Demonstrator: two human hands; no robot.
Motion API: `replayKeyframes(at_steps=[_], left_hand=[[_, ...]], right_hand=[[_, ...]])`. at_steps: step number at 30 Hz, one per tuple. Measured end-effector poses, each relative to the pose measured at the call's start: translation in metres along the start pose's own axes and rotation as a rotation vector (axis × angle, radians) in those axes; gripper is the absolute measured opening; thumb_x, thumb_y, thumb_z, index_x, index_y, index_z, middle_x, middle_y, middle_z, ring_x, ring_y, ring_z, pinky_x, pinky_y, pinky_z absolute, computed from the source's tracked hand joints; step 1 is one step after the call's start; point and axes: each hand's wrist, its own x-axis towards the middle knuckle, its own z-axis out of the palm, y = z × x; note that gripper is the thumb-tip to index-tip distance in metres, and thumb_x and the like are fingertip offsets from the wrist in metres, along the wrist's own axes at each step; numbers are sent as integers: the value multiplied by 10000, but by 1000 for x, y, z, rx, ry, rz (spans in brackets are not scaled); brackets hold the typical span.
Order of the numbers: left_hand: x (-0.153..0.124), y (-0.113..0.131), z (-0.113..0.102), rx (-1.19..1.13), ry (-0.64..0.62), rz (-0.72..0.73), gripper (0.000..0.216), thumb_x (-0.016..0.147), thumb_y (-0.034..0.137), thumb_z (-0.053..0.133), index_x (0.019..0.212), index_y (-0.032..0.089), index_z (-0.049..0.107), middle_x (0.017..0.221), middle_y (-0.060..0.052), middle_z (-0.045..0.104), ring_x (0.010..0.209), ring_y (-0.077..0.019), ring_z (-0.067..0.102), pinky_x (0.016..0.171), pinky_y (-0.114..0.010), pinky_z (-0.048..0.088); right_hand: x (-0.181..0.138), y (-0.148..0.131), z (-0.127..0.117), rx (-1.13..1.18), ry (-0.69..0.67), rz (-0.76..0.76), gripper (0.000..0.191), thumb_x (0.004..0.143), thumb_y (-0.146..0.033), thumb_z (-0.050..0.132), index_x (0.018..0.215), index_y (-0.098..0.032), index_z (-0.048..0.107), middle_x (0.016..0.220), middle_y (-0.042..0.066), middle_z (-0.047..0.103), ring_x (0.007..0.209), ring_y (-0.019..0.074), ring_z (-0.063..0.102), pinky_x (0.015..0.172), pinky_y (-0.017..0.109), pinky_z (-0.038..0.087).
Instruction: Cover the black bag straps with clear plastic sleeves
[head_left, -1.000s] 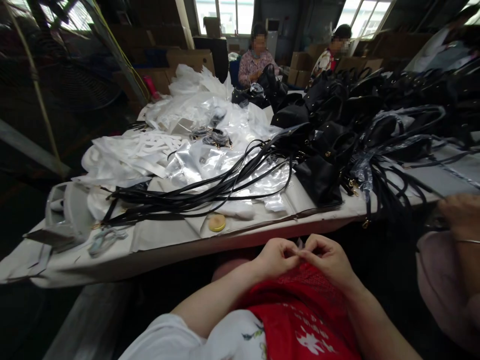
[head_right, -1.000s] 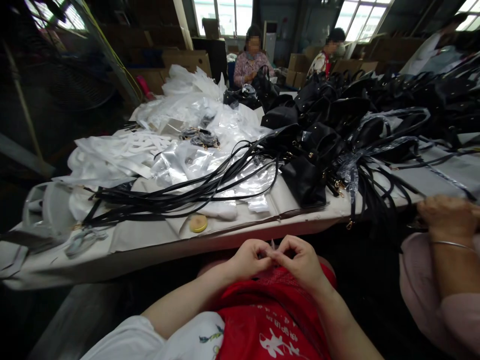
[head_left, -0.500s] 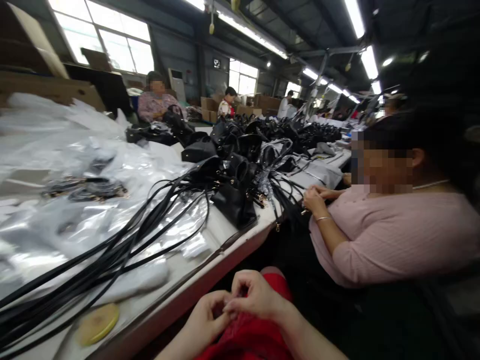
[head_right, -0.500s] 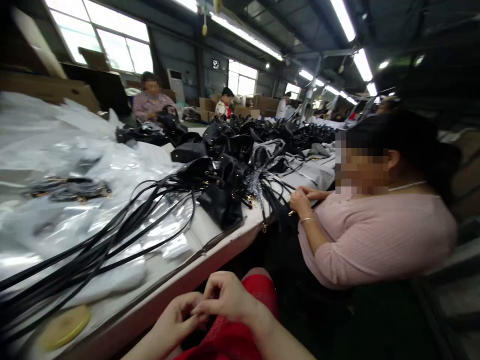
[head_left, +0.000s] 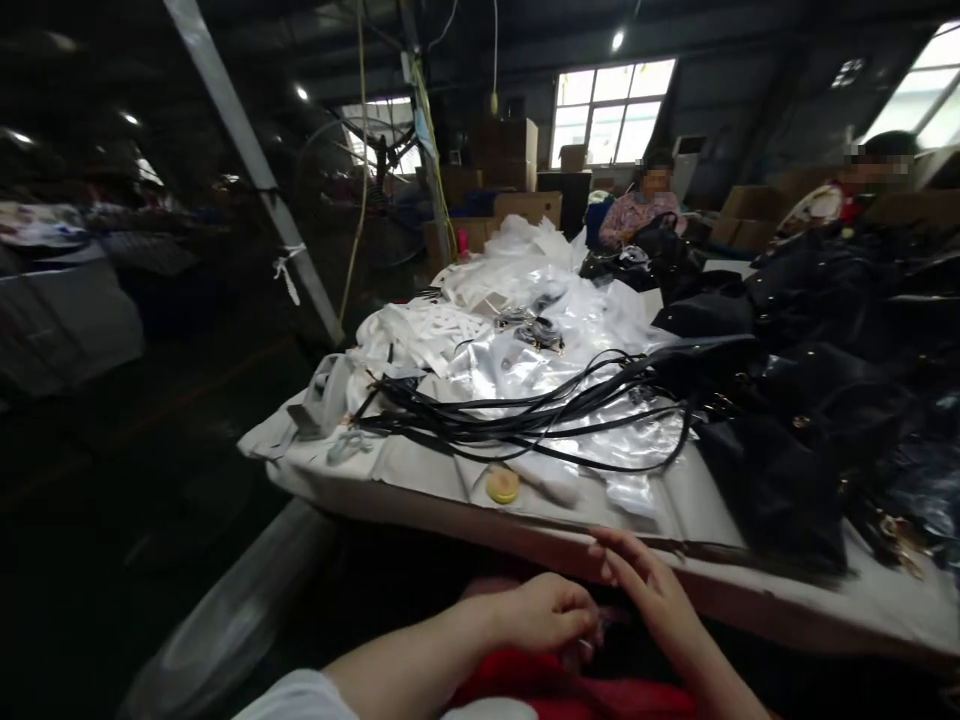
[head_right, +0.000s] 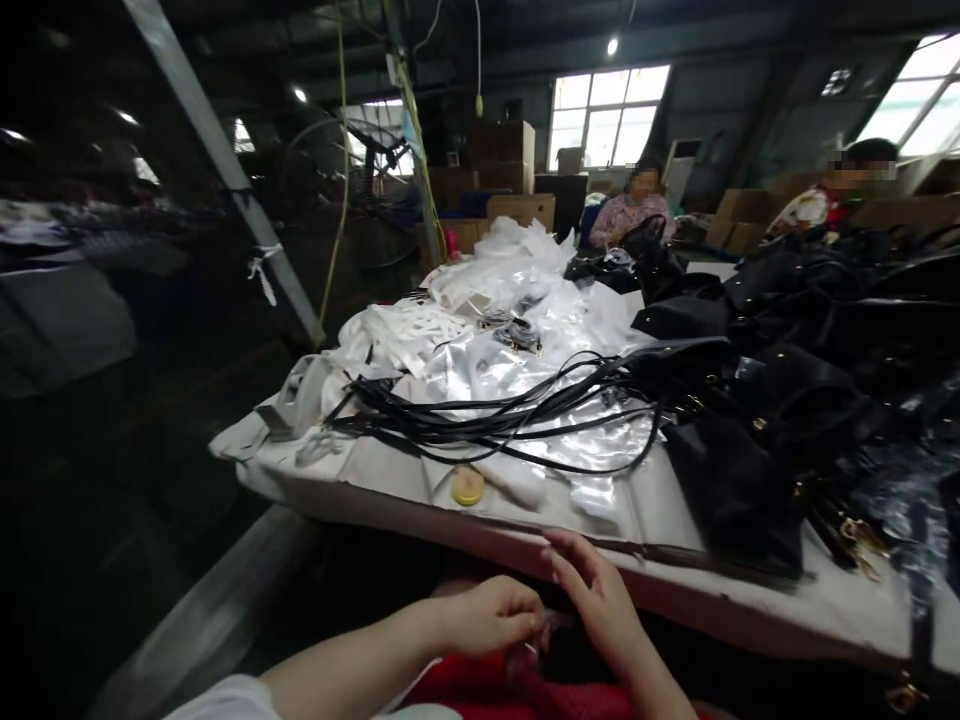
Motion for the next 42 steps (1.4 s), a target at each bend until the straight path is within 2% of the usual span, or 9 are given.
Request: replayKeyframes(at_steps=[5, 8, 13, 18, 25, 29, 34, 38, 42], left_hand=[[-38, 12, -35, 567, 688, 341, 268, 935, 273, 435, 875, 157, 669, 858, -92, 685, 800, -182, 617, 779, -293, 473], [-60, 17, -55, 586, 934, 390, 281, 945, 250, 408, 872, 154, 662, 812, -94, 683, 781, -183, 626, 758, -282, 469], [-75, 3, -64, 515, 990, 419, 284, 946, 258, 418, 833, 159, 659, 738, -69, 673, 684, -148, 620, 660, -236, 452], [-75, -9, -57, 538, 932, 461, 251, 929, 240, 431, 858, 156, 657, 747, -70, 676, 694, -154, 630, 677, -244, 475], [-78, 4, -84, 725, 1221, 416, 212, 880, 192, 506, 993, 162, 683, 1329, -143, 560, 1228, -252, 529, 1072, -417, 422], [-74, -2, -130, 976, 1122, 137, 181, 870, 166, 536, 835, 139, 712, 1350, -149, 562, 1327, -304, 446, 1194, -547, 230], [-82, 7, -164, 1116, 982, 96, 226, 871, 90, 505, 769, 156, 695, 880, -75, 677, 1007, -222, 616, 1202, -542, 219], [-104, 52, -136, 791, 967, 390, 241, 910, 144, 451, 814, 170, 670, 903, -72, 648, 871, -179, 622, 966, -383, 501], [-112, 89, -81, 499, 603, 569, 262, 931, 313, 465, 838, 223, 693, 978, -83, 666, 939, -209, 638, 841, -333, 548]], right_hand=[[49, -6, 50, 278, -105, 110, 556, 771, -615, 708, 1136, -196, 673, 829, 46, 704, 611, 146, 606, 562, 261, 513], [79, -8, 77, 508, -118, 241, 530, 771, -555, 743, 1150, -205, 627, 800, 34, 715, 616, 155, 641, 552, 250, 539], [124, -23, 113, 747, -141, 430, 207, 836, -335, 731, 945, -196, 623, 854, 46, 733, 645, 131, 673, 551, 199, 584], [141, -41, 130, 817, -95, 455, 132, 827, -156, 726, 800, -196, 603, 584, -40, 587, 451, 72, 552, 408, 126, 510], [141, -55, 130, 704, -40, 588, 82, 942, -112, 544, 902, -149, 605, 801, 75, 716, 566, 111, 673, 465, 147, 575], [130, -64, 129, 735, -120, 601, 50, 930, -131, 576, 909, -140, 620, 845, 83, 724, 567, 98, 672, 512, 138, 583], [105, -69, 126, 716, -126, 472, 110, 792, -141, 748, 894, -136, 705, 704, 29, 694, 536, 87, 620, 480, 139, 532], [76, -75, 120, 602, -184, 293, 325, 738, -362, 830, 966, -144, 754, 935, 78, 740, 808, 148, 681, 665, 191, 535], [35, -97, 108, 601, -314, 58, 445, 801, -468, 758, 1158, -206, 717, 1231, 89, 678, 1093, 222, 630, 891, 303, 494]])
